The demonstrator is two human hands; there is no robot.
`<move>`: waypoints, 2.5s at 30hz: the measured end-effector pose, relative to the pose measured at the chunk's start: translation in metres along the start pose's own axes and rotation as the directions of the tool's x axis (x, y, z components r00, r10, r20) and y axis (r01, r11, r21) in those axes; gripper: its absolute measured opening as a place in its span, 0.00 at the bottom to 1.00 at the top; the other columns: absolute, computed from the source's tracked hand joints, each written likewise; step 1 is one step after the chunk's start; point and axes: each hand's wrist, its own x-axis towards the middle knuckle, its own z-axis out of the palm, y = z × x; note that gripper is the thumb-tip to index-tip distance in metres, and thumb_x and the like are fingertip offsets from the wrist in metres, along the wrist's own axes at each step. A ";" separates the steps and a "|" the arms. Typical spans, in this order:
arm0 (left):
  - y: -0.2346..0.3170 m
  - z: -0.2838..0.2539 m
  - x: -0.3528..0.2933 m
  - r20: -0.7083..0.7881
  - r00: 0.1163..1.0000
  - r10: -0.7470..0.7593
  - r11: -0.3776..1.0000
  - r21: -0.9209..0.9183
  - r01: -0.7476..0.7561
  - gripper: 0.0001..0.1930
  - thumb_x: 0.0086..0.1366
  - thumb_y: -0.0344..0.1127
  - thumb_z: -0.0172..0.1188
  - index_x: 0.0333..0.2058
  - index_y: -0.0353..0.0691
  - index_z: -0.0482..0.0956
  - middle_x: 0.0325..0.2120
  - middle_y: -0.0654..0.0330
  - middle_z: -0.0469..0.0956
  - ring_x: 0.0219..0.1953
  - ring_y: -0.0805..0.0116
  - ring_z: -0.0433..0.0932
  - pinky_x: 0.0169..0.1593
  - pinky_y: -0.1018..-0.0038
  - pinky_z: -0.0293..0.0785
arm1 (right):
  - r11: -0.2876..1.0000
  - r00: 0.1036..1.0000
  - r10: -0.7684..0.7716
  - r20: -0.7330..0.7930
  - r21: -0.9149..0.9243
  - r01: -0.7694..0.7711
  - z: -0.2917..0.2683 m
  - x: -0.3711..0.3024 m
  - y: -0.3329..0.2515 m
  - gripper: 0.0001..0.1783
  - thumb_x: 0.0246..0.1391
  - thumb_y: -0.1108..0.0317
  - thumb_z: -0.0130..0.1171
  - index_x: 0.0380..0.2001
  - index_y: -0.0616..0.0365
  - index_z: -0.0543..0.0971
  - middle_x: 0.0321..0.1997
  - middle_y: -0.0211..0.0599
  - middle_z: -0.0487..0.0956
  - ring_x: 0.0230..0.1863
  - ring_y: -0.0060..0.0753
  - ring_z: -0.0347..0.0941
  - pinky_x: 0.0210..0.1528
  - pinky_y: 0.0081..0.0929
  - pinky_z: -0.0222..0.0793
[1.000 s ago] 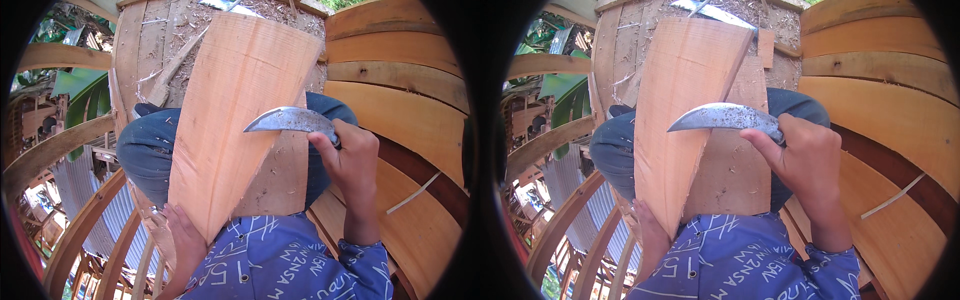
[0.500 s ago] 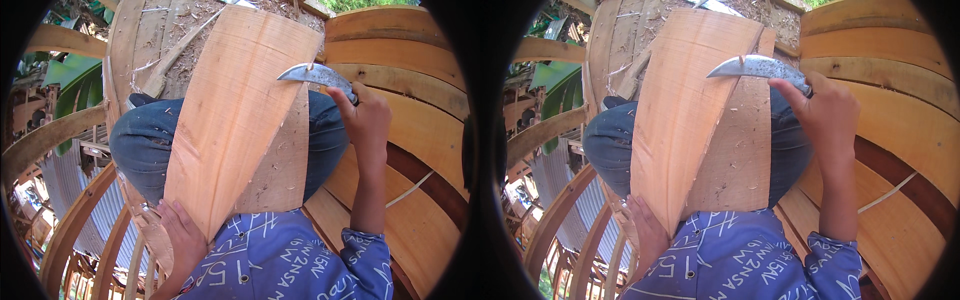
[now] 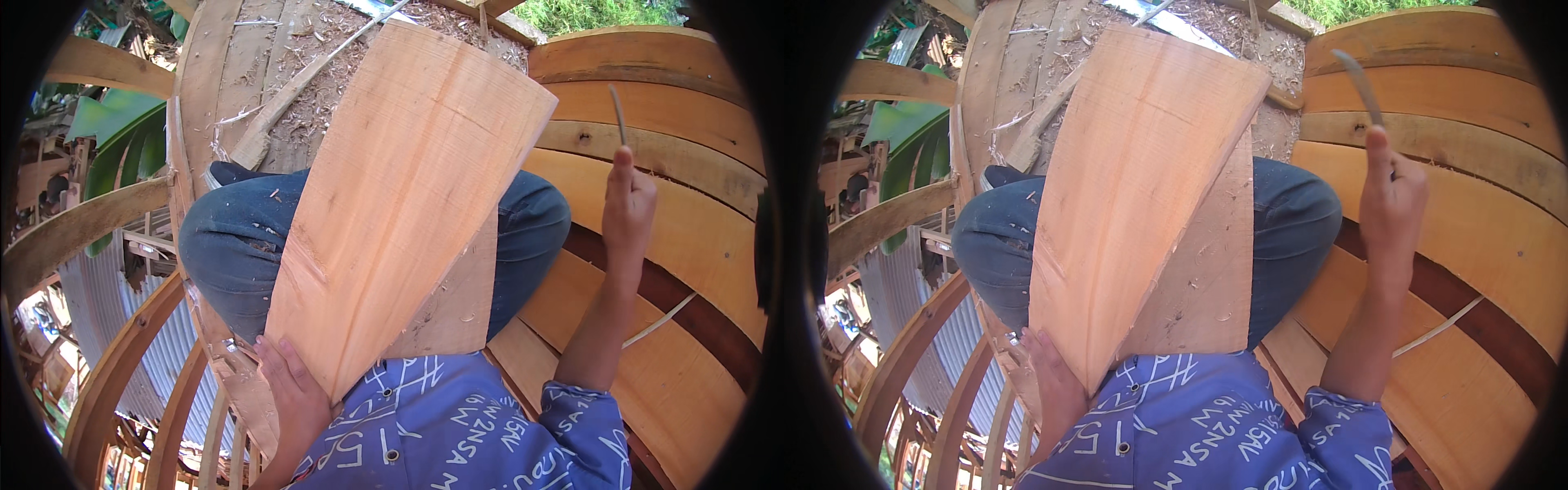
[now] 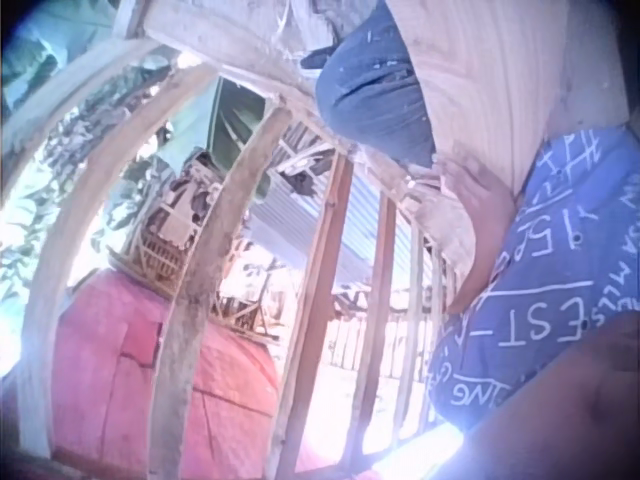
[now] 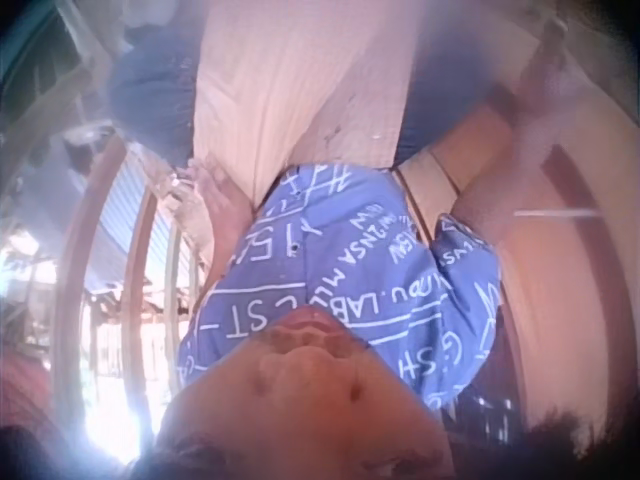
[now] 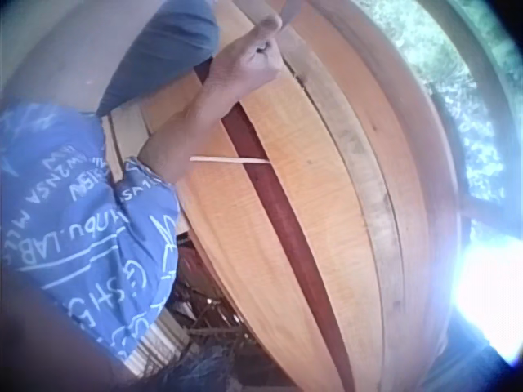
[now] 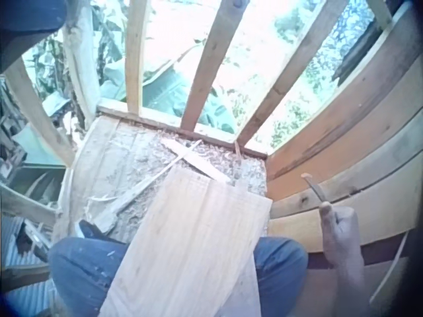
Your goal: The person sits cross-legged on a wooden floor and uses a curved knife to shave and shape a rectangular piece of light-colored wood. They hold the wood with their left hand and repeatedly scrape the surface with the knife in their right hand, removing thin shavings to smooth the edges and face of the plank.
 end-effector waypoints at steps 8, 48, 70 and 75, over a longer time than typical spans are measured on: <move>-0.005 0.010 -0.003 -0.133 0.991 0.022 1.000 0.024 -0.019 0.49 0.55 0.34 0.65 0.63 0.23 0.38 0.62 0.21 0.36 0.64 0.21 0.41 0.61 0.35 0.46 | 0.942 0.940 -0.293 0.175 -0.112 0.315 0.023 -0.062 -0.046 0.36 0.45 0.36 0.61 0.10 0.61 0.67 0.10 0.43 0.63 0.13 0.47 0.61 0.16 0.34 0.55; 0.010 -0.002 0.004 -0.045 0.998 -0.050 0.989 -0.138 0.043 0.43 0.59 0.29 0.57 0.64 0.21 0.38 0.62 0.22 0.34 0.65 0.23 0.39 0.64 0.40 0.43 | 0.850 0.842 -0.512 -0.168 -0.243 0.468 0.094 0.041 -0.048 0.46 0.33 0.15 0.48 0.06 0.54 0.66 0.06 0.32 0.63 0.10 0.30 0.64 0.13 0.26 0.57; -0.017 0.030 0.000 -0.131 0.991 0.019 0.996 0.092 -0.007 0.37 0.63 0.29 0.52 0.63 0.19 0.40 0.60 0.17 0.37 0.63 0.18 0.42 0.60 0.36 0.49 | 0.959 0.954 -0.283 0.100 0.014 0.283 0.039 -0.035 -0.047 0.41 0.50 0.29 0.50 0.15 0.64 0.78 0.10 0.47 0.69 0.16 0.41 0.71 0.21 0.36 0.65; 0.000 0.016 0.002 -0.165 0.986 0.036 0.996 0.090 -0.021 0.36 0.64 0.30 0.50 0.63 0.19 0.41 0.60 0.18 0.38 0.63 0.18 0.42 0.58 0.34 0.52 | 0.914 0.942 -0.283 0.183 -0.245 0.322 0.045 -0.031 -0.045 0.43 0.45 0.24 0.48 0.14 0.60 0.78 0.12 0.45 0.73 0.18 0.44 0.75 0.20 0.37 0.67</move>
